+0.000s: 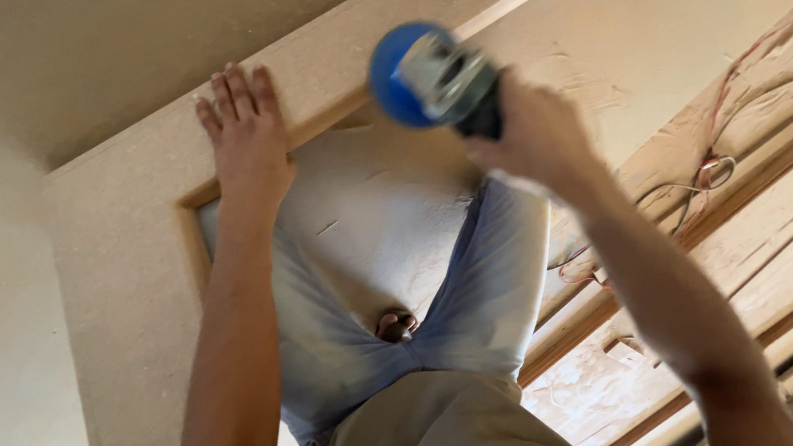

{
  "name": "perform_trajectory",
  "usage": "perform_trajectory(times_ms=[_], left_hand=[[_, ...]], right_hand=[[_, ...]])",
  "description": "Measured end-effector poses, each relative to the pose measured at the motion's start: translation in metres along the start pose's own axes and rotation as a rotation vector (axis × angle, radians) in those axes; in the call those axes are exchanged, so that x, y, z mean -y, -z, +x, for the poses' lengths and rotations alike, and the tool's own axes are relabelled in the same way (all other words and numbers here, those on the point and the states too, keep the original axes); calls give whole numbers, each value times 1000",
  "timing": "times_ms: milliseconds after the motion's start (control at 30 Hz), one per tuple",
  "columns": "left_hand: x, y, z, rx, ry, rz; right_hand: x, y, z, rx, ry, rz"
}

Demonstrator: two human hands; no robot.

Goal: The person sands the edges and surface of a wooden board using an angle grinder while kneeling on the floor.

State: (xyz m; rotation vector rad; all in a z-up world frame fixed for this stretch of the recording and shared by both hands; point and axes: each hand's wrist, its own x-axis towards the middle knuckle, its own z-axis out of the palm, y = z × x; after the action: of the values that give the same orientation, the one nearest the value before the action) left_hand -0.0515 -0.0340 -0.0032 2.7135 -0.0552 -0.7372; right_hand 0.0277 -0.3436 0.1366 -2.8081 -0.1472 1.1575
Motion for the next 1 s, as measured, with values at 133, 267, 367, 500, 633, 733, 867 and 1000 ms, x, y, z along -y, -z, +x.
perform_trajectory(times_ms=[133,267,367,500,633,733,867,1000], left_hand=[[-2,2,4,81,33,1],[-2,4,3,89,38,5],[-2,3,4,71,34,14],[-1,1,2,13,20,15],[-3,0,0,30,21,-4],[0,-1,0,6,15,2],[-1,-1,0,5,12,-34],[-1,0,0,-6,4,6]], right_hand=[[-113,31,33,-103,-68,-19],[-225,71,61,-157,-113,-20],[-283,98,72,-205,-140,-85],[-301,92,61,-408,-88,8],[-233,55,38,-426,128,8],[-132,8,18,-277,20,54],[-11,-30,-15,-70,51,187],[29,-40,-25,9,104,35]])
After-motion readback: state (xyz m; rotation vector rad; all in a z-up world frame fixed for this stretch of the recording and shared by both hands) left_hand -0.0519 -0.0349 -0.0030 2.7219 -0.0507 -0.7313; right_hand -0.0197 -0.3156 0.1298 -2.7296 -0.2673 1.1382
